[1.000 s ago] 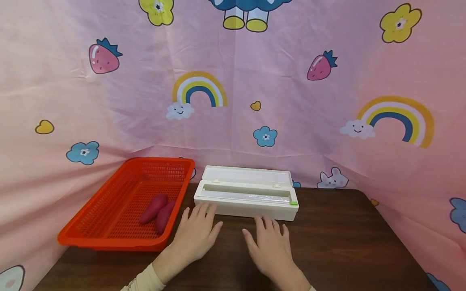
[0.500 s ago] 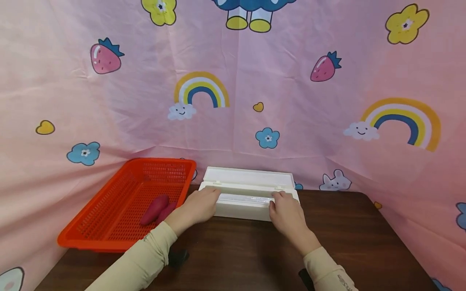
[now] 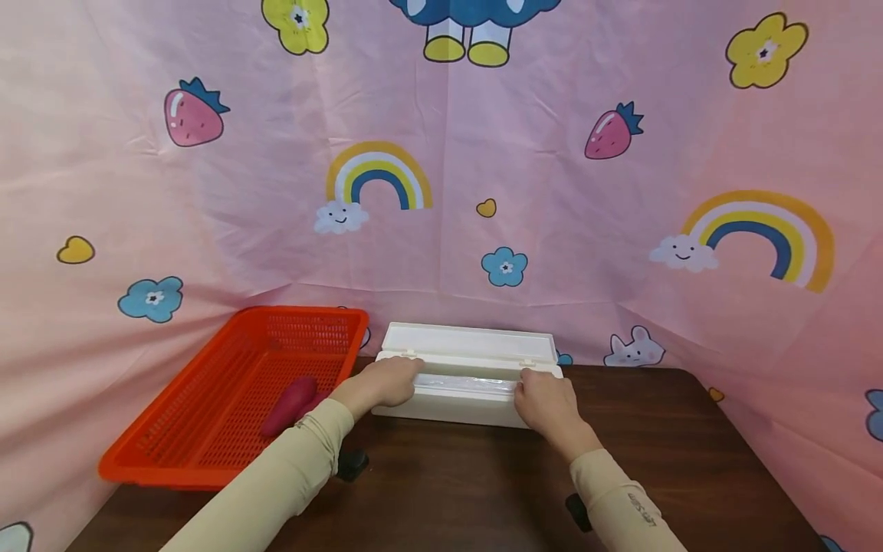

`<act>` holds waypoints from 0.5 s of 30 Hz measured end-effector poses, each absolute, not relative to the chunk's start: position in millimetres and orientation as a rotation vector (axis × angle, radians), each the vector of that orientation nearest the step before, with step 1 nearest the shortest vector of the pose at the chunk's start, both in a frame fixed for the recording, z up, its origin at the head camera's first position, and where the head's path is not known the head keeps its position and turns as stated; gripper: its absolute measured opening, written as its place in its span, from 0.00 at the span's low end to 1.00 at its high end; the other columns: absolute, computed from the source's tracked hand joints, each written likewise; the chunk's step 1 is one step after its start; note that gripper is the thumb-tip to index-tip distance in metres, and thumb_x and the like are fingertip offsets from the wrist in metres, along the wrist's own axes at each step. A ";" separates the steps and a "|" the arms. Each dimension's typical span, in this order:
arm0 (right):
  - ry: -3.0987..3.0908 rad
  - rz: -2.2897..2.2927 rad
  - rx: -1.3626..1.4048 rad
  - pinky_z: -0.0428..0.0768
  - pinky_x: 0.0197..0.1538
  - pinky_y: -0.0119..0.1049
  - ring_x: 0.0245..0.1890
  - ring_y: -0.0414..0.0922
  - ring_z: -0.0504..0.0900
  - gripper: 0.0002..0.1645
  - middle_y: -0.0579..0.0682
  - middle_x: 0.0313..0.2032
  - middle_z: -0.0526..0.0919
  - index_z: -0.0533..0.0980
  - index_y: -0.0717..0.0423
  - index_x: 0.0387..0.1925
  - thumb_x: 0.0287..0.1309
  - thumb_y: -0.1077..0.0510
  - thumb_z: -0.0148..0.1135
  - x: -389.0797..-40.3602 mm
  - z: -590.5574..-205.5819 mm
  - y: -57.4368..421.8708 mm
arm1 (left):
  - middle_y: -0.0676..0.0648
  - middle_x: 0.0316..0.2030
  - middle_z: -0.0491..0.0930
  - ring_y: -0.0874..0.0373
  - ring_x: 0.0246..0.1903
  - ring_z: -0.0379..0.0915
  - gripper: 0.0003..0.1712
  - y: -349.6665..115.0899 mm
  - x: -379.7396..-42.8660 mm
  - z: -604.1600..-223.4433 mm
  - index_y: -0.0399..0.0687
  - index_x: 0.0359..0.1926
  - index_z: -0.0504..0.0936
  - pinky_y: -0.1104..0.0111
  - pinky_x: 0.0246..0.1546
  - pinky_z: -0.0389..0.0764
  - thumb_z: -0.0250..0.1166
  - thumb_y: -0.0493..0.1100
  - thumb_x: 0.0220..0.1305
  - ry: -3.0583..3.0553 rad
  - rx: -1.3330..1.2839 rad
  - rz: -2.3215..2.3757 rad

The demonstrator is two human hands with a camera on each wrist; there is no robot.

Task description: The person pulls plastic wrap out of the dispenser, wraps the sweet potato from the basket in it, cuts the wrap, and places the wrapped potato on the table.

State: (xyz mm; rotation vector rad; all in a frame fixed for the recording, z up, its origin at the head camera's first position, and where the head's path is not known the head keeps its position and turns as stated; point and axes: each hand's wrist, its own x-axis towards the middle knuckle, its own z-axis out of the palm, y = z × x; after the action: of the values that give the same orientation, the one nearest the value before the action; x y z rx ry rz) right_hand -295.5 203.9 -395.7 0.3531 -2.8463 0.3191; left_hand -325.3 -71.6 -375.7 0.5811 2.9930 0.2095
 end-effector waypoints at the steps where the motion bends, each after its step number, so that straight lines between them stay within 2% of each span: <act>1: -2.850 0.314 0.349 0.74 0.28 0.47 0.24 0.49 0.79 0.09 0.54 0.24 0.83 0.77 0.57 0.27 0.61 0.62 0.54 -296.4 -396.0 203.9 | 0.43 0.47 0.85 0.50 0.41 0.78 0.14 -72.0 -326.6 -376.6 0.45 0.52 0.82 0.53 0.46 0.81 0.57 0.37 0.68 3.001 0.593 0.213; 3: -2.867 0.313 0.335 0.79 0.33 0.51 0.29 0.53 0.84 0.09 0.58 0.31 0.88 0.82 0.61 0.35 0.60 0.61 0.56 -298.8 -396.4 204.2 | 0.42 0.44 0.85 0.49 0.38 0.78 0.12 -72.6 -328.2 -376.3 0.43 0.48 0.81 0.53 0.45 0.81 0.58 0.36 0.66 3.026 0.619 0.219; 6: -2.881 0.321 0.318 0.82 0.39 0.55 0.35 0.55 0.86 0.15 0.61 0.40 0.89 0.83 0.63 0.45 0.59 0.61 0.58 -303.5 -397.5 205.2 | 0.41 0.42 0.85 0.50 0.36 0.77 0.09 -73.1 -333.2 -378.1 0.44 0.46 0.81 0.54 0.43 0.81 0.60 0.36 0.65 3.037 0.626 0.209; 11: -2.913 0.357 0.311 0.81 0.35 0.51 0.31 0.50 0.82 0.16 0.58 0.39 0.89 0.84 0.62 0.46 0.58 0.61 0.61 -311.4 -396.3 207.5 | 0.41 0.41 0.85 0.50 0.36 0.77 0.10 -73.9 -339.1 -378.4 0.43 0.46 0.82 0.54 0.41 0.81 0.62 0.36 0.65 3.041 0.630 0.204; 15: -2.951 0.394 0.316 0.81 0.36 0.48 0.35 0.48 0.84 0.16 0.55 0.41 0.90 0.86 0.60 0.47 0.59 0.60 0.63 -317.9 -396.1 210.3 | 0.41 0.38 0.84 0.50 0.33 0.76 0.09 -74.3 -339.4 -376.8 0.41 0.44 0.83 0.56 0.37 0.80 0.62 0.34 0.64 3.058 0.653 0.208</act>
State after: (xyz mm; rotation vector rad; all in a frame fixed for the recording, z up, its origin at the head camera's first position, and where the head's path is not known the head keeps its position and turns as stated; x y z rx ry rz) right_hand -317.9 210.3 -396.1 0.3156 -2.9512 0.3940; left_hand -339.4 -74.3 -376.8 0.6531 3.0585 0.2075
